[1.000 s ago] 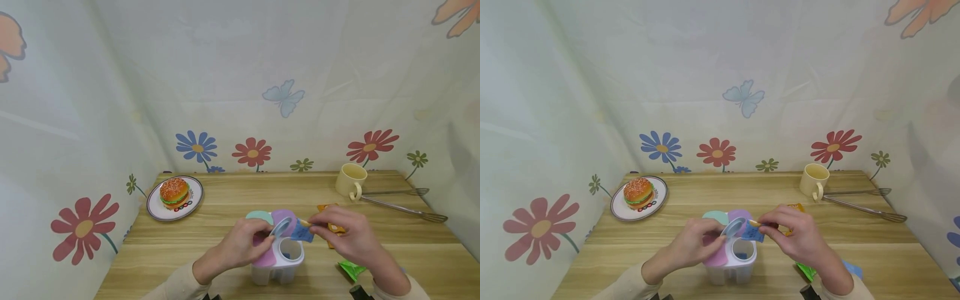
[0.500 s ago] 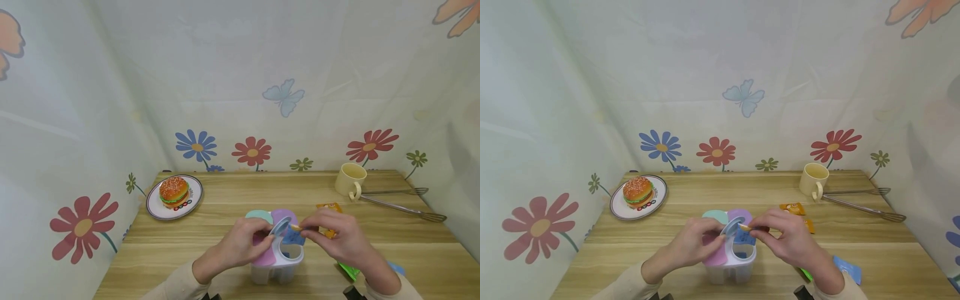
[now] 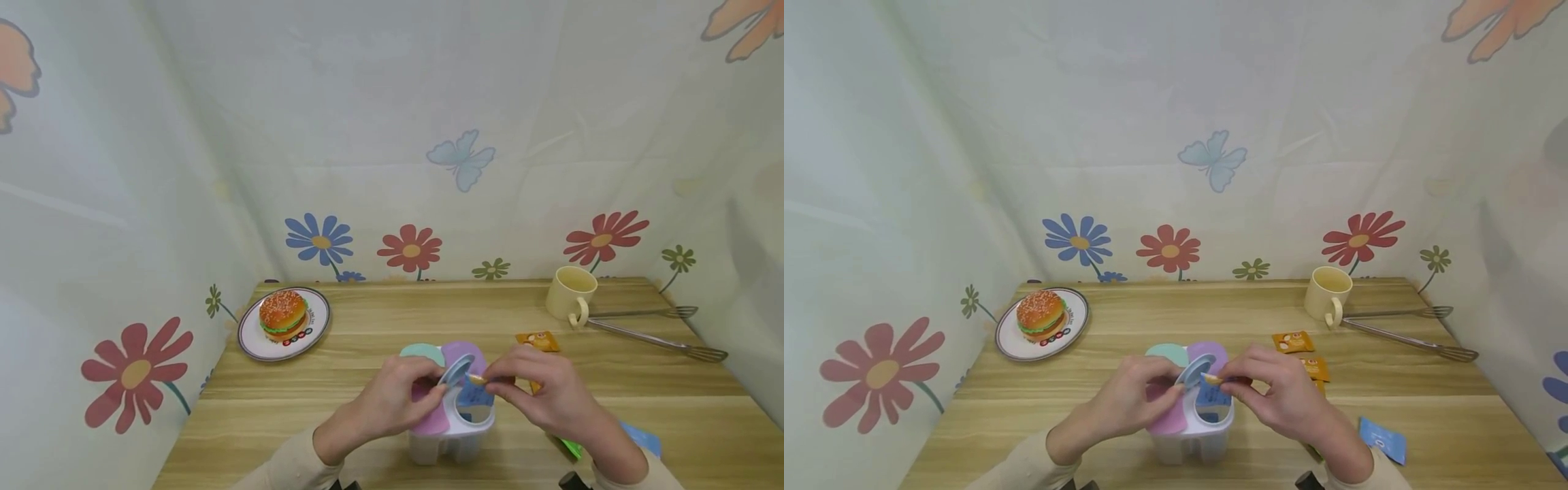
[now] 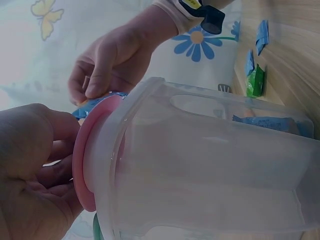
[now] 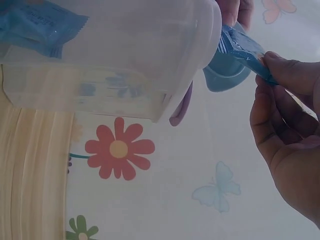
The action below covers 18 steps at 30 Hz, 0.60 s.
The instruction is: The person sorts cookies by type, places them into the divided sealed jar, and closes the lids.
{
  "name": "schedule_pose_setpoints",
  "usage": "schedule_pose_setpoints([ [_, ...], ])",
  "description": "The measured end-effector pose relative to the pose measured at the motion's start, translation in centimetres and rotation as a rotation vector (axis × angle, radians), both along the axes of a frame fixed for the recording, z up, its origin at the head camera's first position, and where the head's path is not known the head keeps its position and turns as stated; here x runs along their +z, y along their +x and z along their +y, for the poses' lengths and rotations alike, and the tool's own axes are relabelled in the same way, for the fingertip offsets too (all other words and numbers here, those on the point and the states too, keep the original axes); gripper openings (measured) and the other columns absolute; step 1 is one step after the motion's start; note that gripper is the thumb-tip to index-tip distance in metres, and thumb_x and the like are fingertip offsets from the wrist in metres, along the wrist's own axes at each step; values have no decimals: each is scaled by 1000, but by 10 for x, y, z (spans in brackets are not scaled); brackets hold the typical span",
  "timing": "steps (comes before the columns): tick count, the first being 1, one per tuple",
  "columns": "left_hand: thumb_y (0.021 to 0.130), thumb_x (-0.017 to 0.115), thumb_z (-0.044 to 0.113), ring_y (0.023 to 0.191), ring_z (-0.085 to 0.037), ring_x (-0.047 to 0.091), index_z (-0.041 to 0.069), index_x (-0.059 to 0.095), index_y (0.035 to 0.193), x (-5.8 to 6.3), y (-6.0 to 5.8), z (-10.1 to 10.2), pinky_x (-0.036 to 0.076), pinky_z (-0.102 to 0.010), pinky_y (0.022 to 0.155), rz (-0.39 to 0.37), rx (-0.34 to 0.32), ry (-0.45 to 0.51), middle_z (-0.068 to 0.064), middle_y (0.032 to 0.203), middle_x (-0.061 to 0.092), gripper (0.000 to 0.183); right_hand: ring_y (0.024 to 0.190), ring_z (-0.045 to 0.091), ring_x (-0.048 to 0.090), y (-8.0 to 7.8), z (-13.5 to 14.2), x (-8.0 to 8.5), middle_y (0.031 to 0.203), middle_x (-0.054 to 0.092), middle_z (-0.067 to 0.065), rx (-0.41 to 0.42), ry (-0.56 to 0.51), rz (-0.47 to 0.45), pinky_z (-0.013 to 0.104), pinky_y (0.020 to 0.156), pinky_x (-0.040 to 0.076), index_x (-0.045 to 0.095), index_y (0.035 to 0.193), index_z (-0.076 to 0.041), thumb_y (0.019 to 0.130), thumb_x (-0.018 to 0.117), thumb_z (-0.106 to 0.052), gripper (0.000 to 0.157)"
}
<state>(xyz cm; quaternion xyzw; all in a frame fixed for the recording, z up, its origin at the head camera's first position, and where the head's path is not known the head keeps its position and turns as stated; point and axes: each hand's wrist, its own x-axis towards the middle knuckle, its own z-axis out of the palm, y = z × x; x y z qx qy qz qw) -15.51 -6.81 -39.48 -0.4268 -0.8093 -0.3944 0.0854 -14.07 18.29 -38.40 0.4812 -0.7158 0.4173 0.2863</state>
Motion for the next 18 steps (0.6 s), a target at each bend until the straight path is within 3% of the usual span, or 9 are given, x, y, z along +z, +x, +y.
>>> schedule_pose_setpoints([
  [18,83,72,7,76,0,60,7,70,89,-2,0,0,49,-8,69,45,4,-3,0,82,69,6,77,9,61,0,-1,-11,87,68,-1,5,65,21,12,65,49,73,93,-10,82,76,-8,11],
])
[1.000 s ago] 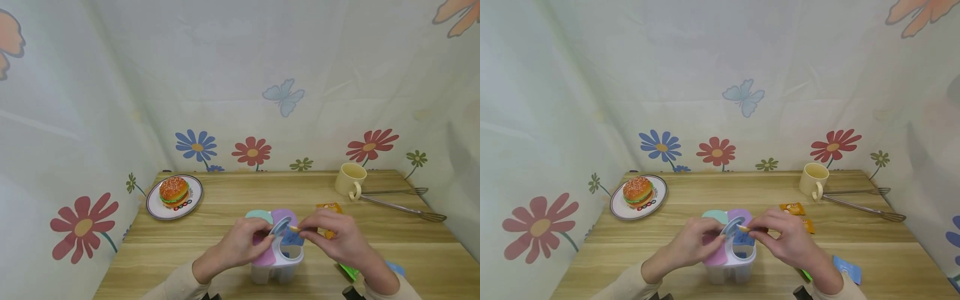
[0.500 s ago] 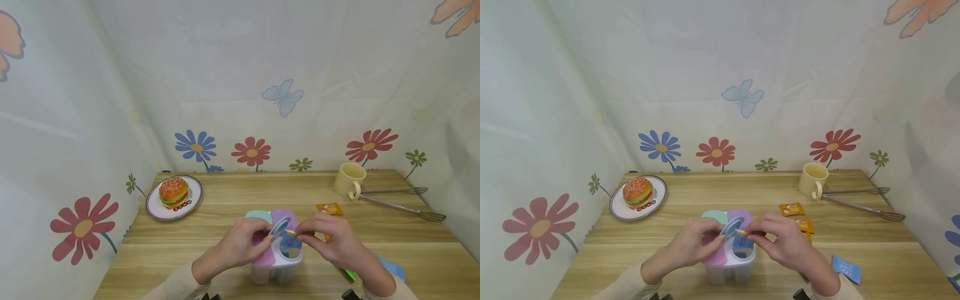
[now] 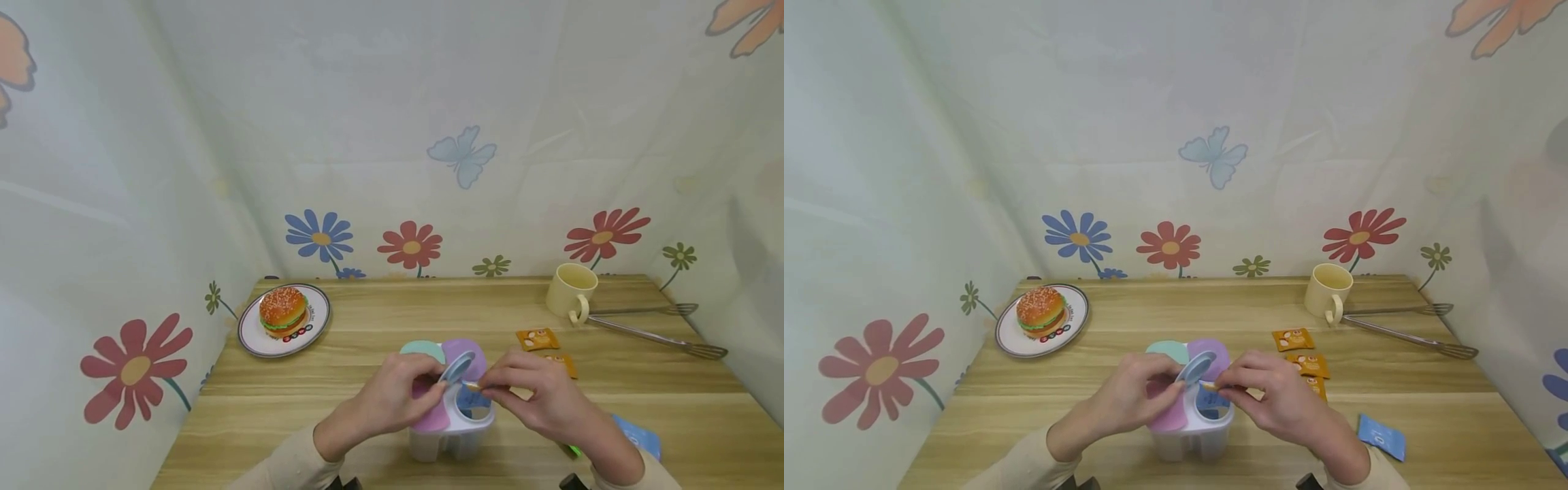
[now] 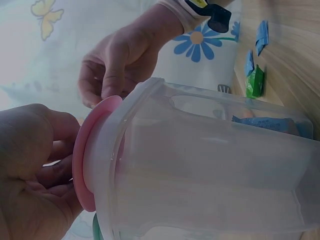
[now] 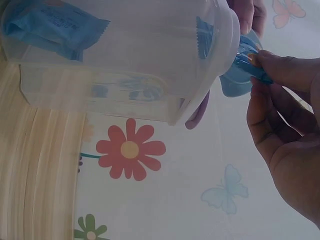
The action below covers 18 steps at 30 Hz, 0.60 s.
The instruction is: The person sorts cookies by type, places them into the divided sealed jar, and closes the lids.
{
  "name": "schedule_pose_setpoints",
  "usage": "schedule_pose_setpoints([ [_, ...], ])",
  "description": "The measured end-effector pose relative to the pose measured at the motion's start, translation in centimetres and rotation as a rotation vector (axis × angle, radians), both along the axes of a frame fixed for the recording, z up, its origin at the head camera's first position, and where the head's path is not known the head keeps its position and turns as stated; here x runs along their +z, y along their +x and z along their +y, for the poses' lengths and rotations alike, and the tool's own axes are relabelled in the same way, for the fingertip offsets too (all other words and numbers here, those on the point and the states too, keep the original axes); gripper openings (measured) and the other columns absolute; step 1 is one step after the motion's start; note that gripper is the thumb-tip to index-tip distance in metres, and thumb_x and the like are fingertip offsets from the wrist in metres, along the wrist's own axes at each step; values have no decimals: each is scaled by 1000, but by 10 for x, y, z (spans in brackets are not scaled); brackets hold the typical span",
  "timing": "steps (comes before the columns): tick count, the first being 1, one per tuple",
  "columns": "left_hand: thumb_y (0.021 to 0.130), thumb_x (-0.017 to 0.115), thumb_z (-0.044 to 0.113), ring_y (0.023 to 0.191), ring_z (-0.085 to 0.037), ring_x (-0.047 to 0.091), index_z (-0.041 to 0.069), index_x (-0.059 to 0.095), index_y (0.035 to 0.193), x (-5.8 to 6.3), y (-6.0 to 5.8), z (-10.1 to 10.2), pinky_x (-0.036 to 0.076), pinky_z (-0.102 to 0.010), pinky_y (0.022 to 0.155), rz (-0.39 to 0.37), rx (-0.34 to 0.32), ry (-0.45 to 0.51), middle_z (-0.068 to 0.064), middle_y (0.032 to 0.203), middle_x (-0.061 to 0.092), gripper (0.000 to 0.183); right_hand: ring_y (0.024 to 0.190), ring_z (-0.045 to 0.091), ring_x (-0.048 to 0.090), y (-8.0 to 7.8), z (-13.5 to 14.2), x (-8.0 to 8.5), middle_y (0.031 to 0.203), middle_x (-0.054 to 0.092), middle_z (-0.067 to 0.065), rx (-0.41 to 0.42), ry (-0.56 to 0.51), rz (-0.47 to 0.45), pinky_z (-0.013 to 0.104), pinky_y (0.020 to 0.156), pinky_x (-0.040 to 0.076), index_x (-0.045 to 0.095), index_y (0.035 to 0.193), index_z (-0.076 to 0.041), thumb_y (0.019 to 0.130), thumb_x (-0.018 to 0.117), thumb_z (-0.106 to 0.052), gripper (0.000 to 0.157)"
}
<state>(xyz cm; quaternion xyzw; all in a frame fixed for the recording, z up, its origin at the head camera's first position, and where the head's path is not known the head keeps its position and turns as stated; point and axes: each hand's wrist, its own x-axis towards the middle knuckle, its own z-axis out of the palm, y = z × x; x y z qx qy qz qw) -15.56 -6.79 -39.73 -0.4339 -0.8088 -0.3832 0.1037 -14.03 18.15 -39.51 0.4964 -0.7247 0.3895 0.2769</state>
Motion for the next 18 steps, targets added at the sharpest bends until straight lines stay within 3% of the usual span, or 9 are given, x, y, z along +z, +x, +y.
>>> schedule_pose_setpoints([
  [6,84,72,7,76,0,60,7,70,89,1,1,0,49,-8,69,-5,3,0,0,82,69,6,79,8,60,1,1,-2,90,67,-4,-34,48,-1,14,67,50,72,93,-14,75,82,-6,22],
  [18,84,71,9,74,0,58,6,70,90,0,0,0,50,-9,68,1,4,-1,1,81,68,6,83,8,61,4,3,-5,94,66,-8,-69,118,-43,13,74,49,70,98,-20,73,81,-1,34],
])
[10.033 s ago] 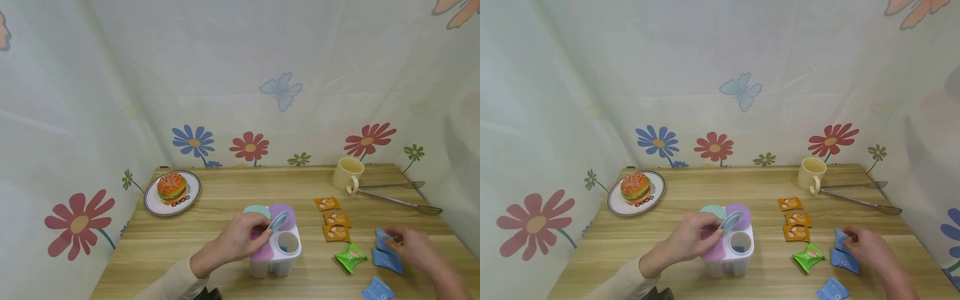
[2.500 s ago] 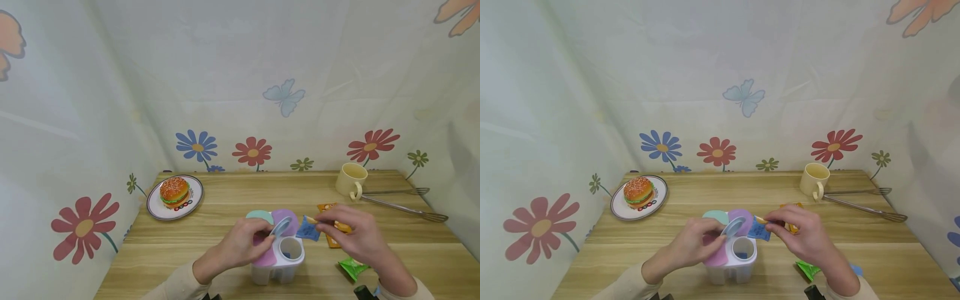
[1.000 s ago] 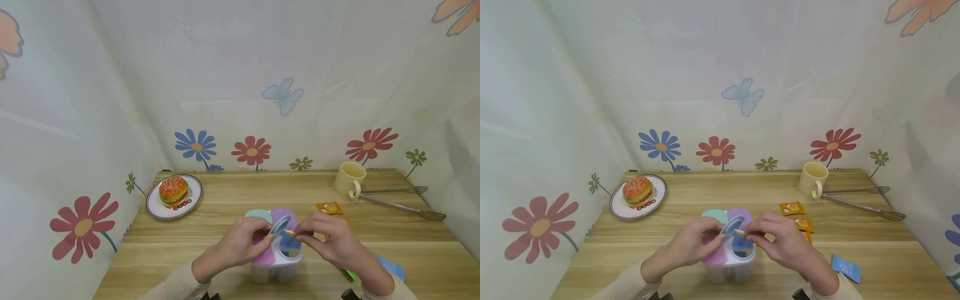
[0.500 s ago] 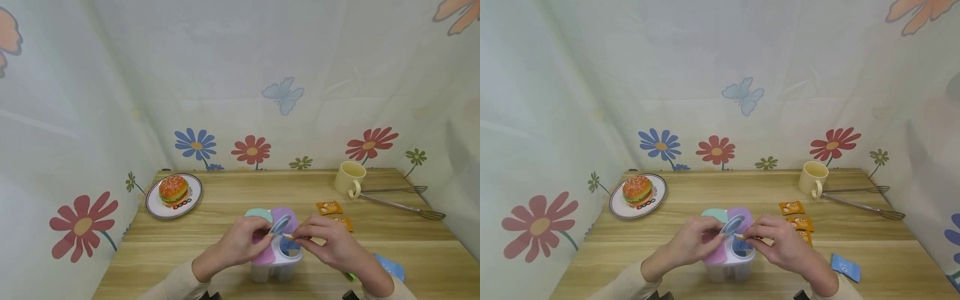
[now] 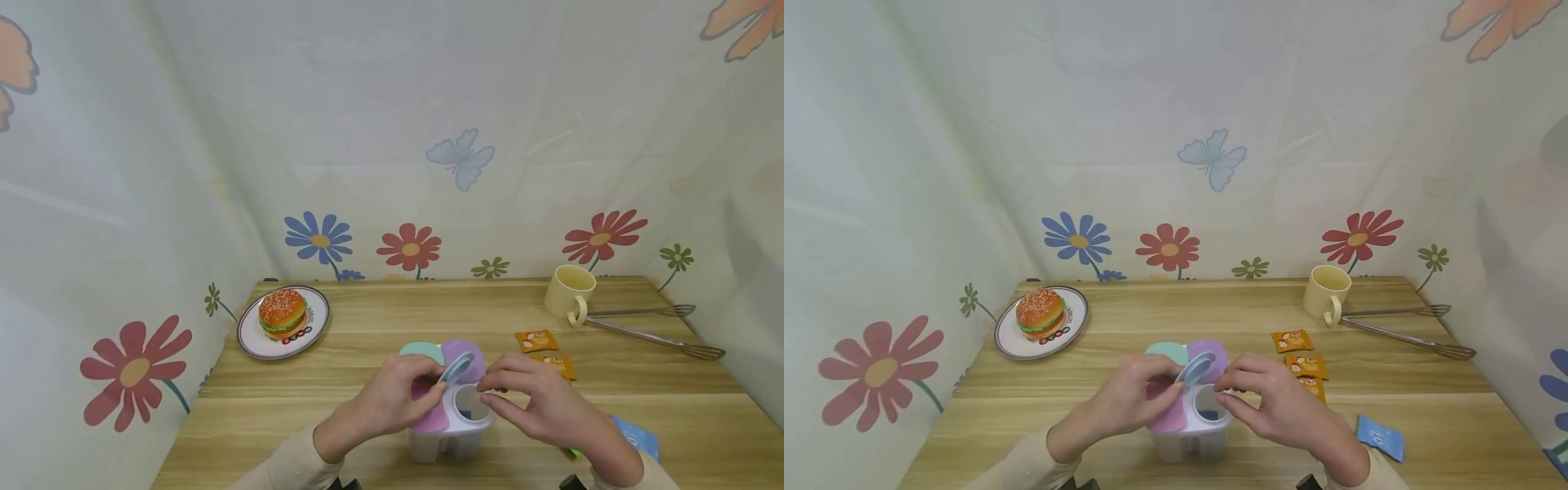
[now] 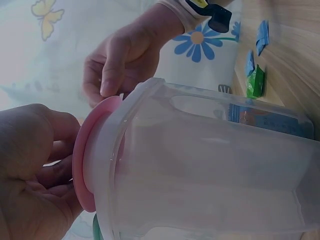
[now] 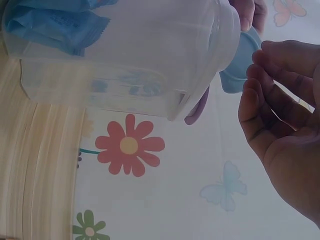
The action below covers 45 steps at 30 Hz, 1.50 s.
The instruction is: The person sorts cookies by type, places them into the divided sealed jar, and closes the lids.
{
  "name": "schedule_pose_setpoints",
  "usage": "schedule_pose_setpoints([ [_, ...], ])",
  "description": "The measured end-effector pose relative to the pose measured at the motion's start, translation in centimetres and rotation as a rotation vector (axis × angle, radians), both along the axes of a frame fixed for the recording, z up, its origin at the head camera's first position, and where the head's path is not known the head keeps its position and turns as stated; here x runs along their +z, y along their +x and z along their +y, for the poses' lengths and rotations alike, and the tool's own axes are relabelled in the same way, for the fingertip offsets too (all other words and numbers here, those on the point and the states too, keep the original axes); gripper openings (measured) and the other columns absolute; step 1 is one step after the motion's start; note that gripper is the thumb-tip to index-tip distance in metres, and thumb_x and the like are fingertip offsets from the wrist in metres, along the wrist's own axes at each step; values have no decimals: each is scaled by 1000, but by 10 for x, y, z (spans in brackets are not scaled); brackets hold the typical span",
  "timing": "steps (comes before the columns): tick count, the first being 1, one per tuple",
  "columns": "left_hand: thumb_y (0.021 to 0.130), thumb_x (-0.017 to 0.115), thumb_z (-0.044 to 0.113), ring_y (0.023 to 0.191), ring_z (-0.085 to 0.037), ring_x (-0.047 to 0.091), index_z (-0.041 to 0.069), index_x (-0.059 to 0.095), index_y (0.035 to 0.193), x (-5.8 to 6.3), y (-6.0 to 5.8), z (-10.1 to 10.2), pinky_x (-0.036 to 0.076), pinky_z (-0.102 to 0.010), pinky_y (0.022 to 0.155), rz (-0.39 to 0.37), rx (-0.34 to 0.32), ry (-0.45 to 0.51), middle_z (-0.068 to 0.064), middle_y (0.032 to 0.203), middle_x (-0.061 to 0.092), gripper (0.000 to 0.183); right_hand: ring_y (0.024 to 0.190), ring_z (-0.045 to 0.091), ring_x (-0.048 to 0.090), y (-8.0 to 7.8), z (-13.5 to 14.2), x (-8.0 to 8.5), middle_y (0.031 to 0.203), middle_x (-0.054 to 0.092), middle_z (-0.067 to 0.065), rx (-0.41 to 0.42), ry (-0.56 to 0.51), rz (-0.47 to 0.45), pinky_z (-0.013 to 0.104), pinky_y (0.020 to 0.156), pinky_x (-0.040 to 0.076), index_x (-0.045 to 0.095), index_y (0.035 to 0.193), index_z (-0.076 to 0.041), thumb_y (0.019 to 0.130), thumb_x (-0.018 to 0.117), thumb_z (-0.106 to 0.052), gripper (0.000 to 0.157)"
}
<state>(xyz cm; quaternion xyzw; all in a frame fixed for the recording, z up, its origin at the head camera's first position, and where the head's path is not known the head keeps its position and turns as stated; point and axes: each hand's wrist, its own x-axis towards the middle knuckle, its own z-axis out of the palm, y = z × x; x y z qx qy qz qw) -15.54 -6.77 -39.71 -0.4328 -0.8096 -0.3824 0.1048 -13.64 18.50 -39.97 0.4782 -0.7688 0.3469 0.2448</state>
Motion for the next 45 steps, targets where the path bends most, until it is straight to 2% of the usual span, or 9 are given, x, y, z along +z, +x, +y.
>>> schedule_pose_setpoints([
  [5,84,71,8,74,0,58,6,70,89,0,0,0,49,-8,68,-1,-1,1,0,81,68,6,83,7,61,-1,1,0,95,66,-8,3,4,13,13,74,49,70,99,-20,75,80,-2,31],
  [11,85,72,9,74,1,57,8,70,89,1,1,0,49,-7,68,-14,5,2,1,81,68,5,85,5,61,0,5,0,96,67,-8,-22,25,-31,15,73,50,70,100,-21,80,77,-5,27],
  [16,84,72,9,74,2,57,9,70,88,1,1,0,48,-7,68,-9,6,5,2,81,67,5,80,4,61,-3,11,-1,92,67,-7,-39,-19,13,15,70,50,70,97,-17,72,80,2,32],
  [20,84,72,9,74,2,56,9,69,88,0,1,0,48,-7,67,1,6,6,2,80,66,4,75,2,58,-4,18,-4,89,66,-7,-81,-42,11,14,65,49,70,96,-18,68,80,6,39],
  [28,84,71,8,73,2,56,9,69,88,-1,0,-1,48,-7,67,-2,8,3,3,80,66,5,76,1,58,-1,34,-6,88,67,-5,-148,-44,-47,12,66,49,68,97,-20,82,76,-5,22],
  [31,84,72,9,74,2,56,9,69,88,-1,1,-1,48,-7,67,2,10,3,2,80,66,5,76,0,58,0,40,-6,88,66,-8,-192,-31,-63,12,67,49,68,98,-21,81,77,-4,26],
  [37,84,72,8,74,2,56,9,69,88,-1,0,-1,48,-7,68,11,4,6,2,80,66,5,75,-2,58,3,48,-5,90,65,-13,-260,-32,-42,11,66,48,69,99,-23,68,80,7,45],
  [45,84,72,9,74,2,55,9,69,87,-1,0,-1,47,-6,68,30,2,4,2,80,66,5,76,-3,58,6,59,-6,89,66,-14,-354,12,-83,11,67,49,70,97,-24,69,81,4,41],
])
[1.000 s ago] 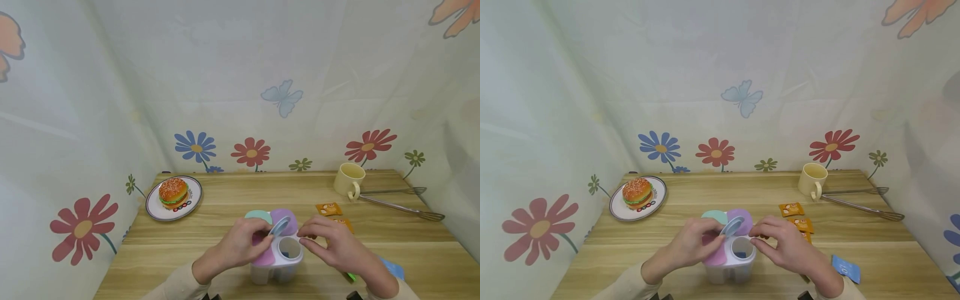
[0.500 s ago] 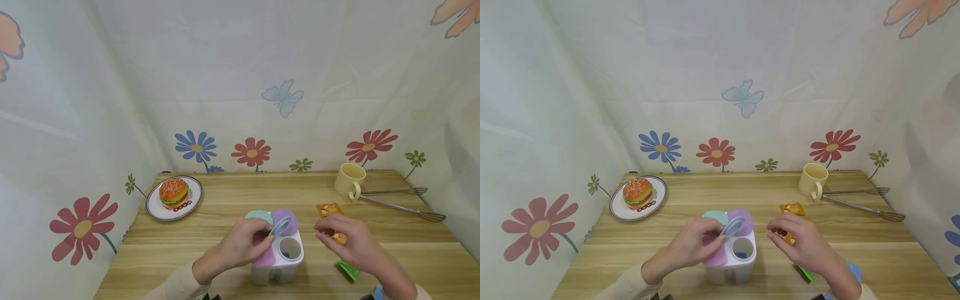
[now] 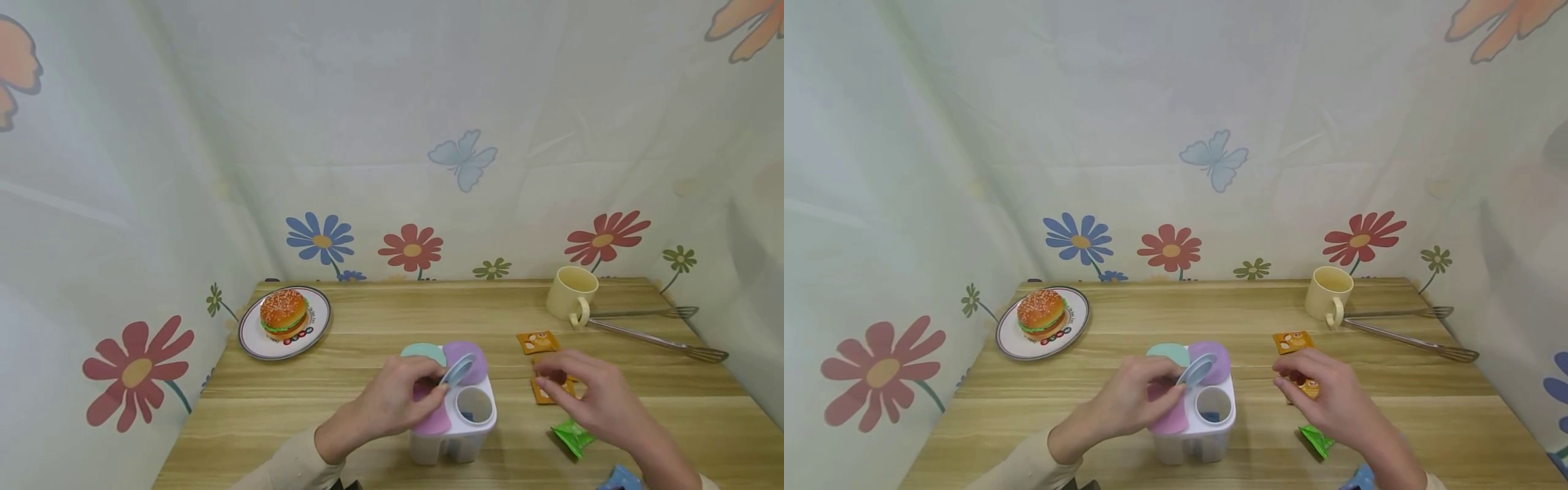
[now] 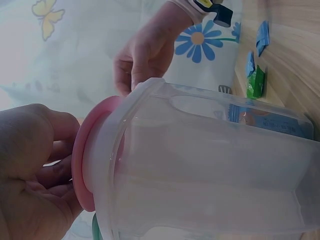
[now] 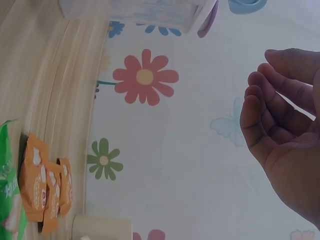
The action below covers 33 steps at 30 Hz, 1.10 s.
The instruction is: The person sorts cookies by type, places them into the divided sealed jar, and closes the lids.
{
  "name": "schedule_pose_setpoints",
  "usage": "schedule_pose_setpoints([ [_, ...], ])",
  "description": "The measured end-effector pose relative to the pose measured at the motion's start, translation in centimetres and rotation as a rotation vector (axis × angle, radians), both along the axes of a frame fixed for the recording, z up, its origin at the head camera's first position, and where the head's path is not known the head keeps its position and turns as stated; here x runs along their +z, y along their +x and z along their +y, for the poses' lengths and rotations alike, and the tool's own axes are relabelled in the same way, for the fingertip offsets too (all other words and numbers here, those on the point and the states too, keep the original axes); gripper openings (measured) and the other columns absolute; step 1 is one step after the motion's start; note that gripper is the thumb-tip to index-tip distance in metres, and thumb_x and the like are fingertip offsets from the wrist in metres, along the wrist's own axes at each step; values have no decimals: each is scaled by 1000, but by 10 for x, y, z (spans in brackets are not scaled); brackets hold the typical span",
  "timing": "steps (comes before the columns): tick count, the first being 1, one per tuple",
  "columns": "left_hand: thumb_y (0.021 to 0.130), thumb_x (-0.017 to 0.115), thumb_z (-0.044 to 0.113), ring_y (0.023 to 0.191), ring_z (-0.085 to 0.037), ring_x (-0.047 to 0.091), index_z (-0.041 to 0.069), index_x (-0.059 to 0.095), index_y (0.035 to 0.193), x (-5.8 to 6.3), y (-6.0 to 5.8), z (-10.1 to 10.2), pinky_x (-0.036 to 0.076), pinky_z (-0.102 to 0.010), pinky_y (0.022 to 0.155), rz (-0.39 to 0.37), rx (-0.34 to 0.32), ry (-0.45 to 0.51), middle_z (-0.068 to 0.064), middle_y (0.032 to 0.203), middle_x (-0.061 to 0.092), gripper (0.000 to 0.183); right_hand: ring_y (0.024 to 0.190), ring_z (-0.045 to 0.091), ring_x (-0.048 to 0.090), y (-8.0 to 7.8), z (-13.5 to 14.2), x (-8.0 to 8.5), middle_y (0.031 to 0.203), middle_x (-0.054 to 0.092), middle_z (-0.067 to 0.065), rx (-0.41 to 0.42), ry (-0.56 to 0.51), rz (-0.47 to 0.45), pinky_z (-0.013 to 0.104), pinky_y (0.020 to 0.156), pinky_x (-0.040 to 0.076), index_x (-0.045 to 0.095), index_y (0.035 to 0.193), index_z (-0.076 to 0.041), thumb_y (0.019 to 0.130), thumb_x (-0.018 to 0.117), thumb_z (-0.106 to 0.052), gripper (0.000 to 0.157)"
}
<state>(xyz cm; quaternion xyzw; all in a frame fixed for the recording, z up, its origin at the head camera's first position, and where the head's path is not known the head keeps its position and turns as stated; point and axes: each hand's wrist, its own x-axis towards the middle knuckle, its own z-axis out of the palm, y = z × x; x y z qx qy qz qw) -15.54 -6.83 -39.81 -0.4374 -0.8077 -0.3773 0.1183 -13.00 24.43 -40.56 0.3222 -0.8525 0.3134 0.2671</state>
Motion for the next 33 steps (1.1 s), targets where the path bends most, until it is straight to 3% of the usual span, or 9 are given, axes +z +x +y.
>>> schedule_pose_setpoints([
  [15,84,72,9,74,2,55,10,69,88,1,2,0,47,-6,68,-25,6,-6,3,80,66,5,74,-5,59,7,19,-9,89,66,-16,-178,17,-52,10,63,47,69,98,-29,72,82,1,42],
  [33,84,72,8,75,1,57,9,69,89,0,1,1,49,-7,69,-49,0,3,2,81,67,6,70,-5,52,7,45,-21,79,63,-15,-343,70,-43,9,56,39,70,94,-19,70,82,-1,32],
])
